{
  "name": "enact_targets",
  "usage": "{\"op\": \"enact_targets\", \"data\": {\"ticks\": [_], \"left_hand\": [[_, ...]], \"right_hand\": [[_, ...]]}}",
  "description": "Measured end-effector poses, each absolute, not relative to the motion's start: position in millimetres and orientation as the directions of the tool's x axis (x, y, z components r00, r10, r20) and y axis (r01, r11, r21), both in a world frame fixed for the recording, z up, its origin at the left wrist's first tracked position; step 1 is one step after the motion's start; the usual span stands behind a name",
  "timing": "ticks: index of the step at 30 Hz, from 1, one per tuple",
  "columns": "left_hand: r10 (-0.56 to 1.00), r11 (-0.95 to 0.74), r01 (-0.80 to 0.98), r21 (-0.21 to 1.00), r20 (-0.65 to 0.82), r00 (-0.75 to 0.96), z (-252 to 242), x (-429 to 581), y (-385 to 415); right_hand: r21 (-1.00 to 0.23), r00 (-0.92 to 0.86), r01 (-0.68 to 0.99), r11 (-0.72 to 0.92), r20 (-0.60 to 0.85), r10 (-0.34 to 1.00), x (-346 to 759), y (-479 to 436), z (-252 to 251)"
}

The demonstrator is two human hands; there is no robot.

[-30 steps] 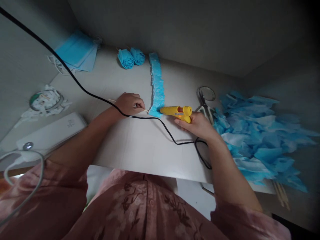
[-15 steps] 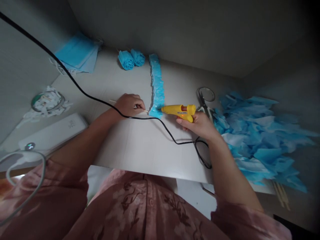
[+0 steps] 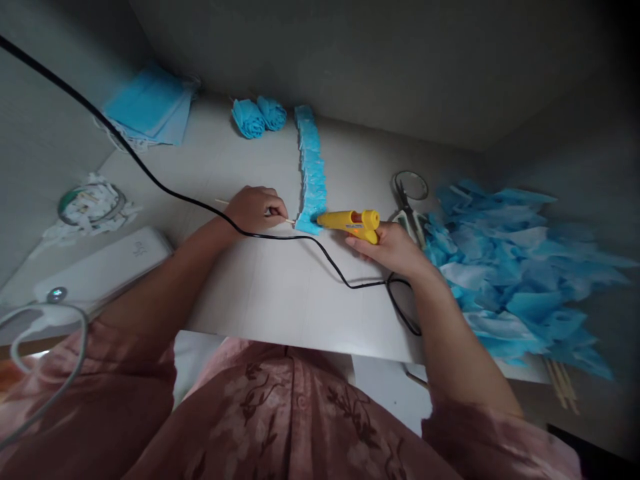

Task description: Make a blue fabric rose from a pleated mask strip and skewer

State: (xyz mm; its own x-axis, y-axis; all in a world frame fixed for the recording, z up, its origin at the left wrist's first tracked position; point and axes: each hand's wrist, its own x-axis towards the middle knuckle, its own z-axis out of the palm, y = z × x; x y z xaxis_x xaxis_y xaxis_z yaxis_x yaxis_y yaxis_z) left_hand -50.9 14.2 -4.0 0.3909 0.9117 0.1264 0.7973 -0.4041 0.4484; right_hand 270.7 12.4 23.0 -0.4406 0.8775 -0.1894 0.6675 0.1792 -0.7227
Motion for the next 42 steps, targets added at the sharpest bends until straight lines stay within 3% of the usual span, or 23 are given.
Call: {"op": "enact_targets", "data": {"ticks": [14, 19, 24, 31, 36, 42], "left_hand": [[0.906, -0.411, 0.788, 0.459, 0.111, 0.408, -6.9, -54.2, 17.9], [0.889, -0.446, 0.746, 0.494, 0.150, 0.432, -11.9, -57.2, 19.4], [0.901, -0.429, 0.788, 0.441, 0.145, 0.410, -7.4, -52.4, 16.3], [0.899, -0.428, 0.785, 0.448, 0.126, 0.418, -10.4, -54.4, 20.7], [0.894, -0.431, 0.760, 0.486, 0.117, 0.431, -11.2, -55.6, 22.1], [0.903, -0.417, 0.795, 0.440, 0.103, 0.417, -3.2, -52.7, 16.5]], "right_hand": [[-0.662, -0.434, 0.701, 0.266, -0.099, 0.895, 279.4, 18.1, 23.9], [-0.711, -0.421, 0.670, 0.213, -0.128, 0.898, 279.8, 18.4, 24.3], [-0.751, -0.462, 0.629, 0.200, -0.155, 0.873, 273.0, 16.1, 18.5], [-0.679, -0.445, 0.687, 0.258, -0.113, 0.888, 276.3, 17.3, 21.8], [-0.756, -0.439, 0.626, 0.193, -0.137, 0.888, 279.0, 19.7, 22.5], [-0.759, -0.424, 0.626, 0.180, -0.137, 0.895, 276.0, 18.2, 21.1]]}}
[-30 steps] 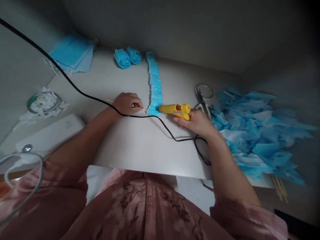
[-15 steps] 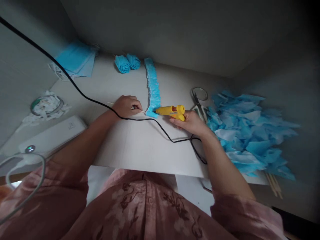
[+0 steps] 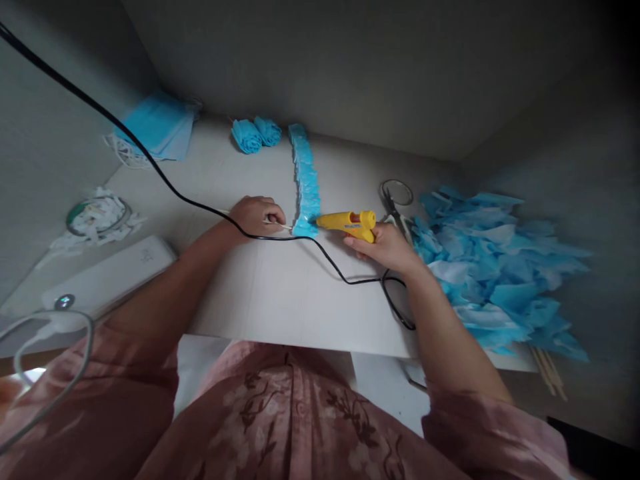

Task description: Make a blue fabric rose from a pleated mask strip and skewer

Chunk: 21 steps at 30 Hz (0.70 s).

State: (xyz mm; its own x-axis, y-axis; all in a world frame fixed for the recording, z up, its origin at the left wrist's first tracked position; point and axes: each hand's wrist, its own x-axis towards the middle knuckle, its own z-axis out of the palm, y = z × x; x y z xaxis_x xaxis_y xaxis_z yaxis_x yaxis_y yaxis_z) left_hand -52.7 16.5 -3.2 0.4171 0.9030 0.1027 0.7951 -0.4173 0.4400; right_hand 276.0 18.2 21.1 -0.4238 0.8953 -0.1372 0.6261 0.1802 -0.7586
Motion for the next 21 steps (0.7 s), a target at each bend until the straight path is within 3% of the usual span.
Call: {"op": "enact_targets", "data": {"ticks": [8, 16, 21], "left_hand": [[0.902, -0.417, 0.784, 0.460, 0.109, 0.417, -6.4, -52.8, 18.5], [0.887, -0.461, 0.827, 0.323, 0.129, 0.444, -4.6, -50.4, 15.7], [0.879, -0.473, 0.826, 0.306, 0.102, 0.465, -3.0, -49.6, 16.6]], "right_hand": [[-0.850, -0.322, 0.521, 0.072, -0.118, 0.940, 270.5, 18.1, 19.8], [-0.880, -0.303, 0.470, 0.066, -0.090, 0.949, 271.6, 19.4, 14.9], [-0.845, -0.336, 0.524, 0.102, -0.095, 0.937, 271.1, 18.6, 15.8]]}}
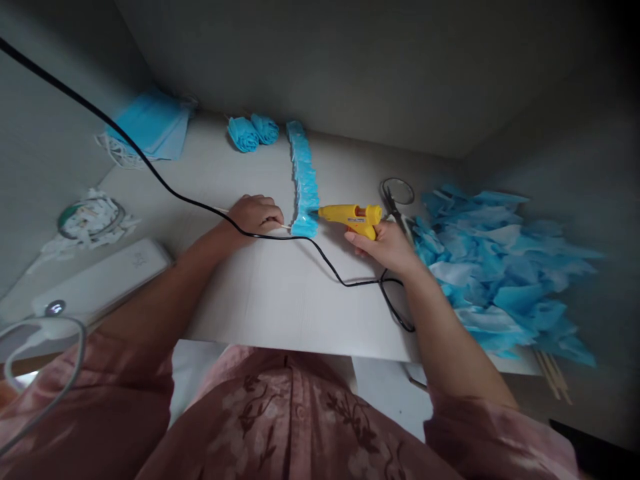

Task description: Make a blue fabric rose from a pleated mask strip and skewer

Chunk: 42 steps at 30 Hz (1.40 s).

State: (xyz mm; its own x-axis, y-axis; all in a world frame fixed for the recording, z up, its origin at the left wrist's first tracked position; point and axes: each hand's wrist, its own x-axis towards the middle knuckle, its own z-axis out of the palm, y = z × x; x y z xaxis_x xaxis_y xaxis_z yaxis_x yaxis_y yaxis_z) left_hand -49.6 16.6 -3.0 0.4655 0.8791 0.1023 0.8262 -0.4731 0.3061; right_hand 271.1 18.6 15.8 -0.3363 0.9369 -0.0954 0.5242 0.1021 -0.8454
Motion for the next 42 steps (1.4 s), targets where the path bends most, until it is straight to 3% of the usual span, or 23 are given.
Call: {"op": "enact_targets", "data": {"ticks": [6, 16, 23, 33, 42], "left_hand": [[0.881, -0.472, 0.828, 0.304, 0.144, 0.450, -9.5, -51.9, 21.0], [0.876, -0.482, 0.765, 0.427, 0.248, 0.413, -14.7, -51.6, 19.9], [0.899, -0.437, 0.792, 0.426, 0.244, 0.365, -10.6, -47.3, 15.6], [0.893, -0.431, 0.754, 0.495, 0.113, 0.436, 1.5, -60.5, 13.8], [0.866, -0.494, 0.734, 0.465, 0.193, 0.461, -9.2, -63.5, 20.6]], "right_hand": [[-0.826, -0.362, 0.544, 0.145, -0.075, 0.929, 272.0, 18.5, 15.8], [-0.862, -0.310, 0.500, 0.088, -0.083, 0.947, 271.1, 18.5, 15.3], [-0.865, -0.307, 0.496, 0.077, -0.092, 0.947, 270.1, 18.2, 17.4], [-0.886, -0.353, 0.458, 0.077, -0.102, 0.930, 272.8, 18.0, 13.4], [-0.819, -0.390, 0.559, 0.131, -0.120, 0.913, 272.0, 16.8, 14.1]]}}
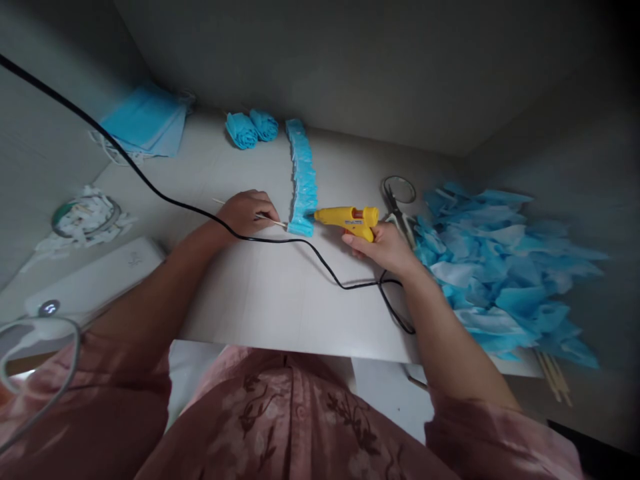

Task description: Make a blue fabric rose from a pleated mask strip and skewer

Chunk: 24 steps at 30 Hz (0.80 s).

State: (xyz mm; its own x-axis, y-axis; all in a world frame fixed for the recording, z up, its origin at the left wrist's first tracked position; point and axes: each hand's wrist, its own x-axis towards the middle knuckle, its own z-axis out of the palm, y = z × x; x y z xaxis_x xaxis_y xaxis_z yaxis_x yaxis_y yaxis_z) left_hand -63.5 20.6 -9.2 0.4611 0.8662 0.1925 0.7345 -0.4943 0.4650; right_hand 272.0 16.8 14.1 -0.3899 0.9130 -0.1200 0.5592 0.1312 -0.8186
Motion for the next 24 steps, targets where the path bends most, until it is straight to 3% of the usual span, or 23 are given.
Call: {"op": "enact_targets", "data": {"ticks": [18, 24], "left_hand": [[0.879, -0.470, 0.761, 0.447, 0.164, 0.447, -9.6, -63.8, 22.0], [0.883, -0.463, 0.754, 0.466, 0.169, 0.438, -8.6, -62.5, 19.6]], "right_hand": [[-0.767, -0.429, 0.595, 0.239, -0.052, 0.902, 266.4, 16.5, 11.9], [-0.677, -0.441, 0.670, 0.304, -0.035, 0.897, 260.7, 13.0, 16.2]]}}
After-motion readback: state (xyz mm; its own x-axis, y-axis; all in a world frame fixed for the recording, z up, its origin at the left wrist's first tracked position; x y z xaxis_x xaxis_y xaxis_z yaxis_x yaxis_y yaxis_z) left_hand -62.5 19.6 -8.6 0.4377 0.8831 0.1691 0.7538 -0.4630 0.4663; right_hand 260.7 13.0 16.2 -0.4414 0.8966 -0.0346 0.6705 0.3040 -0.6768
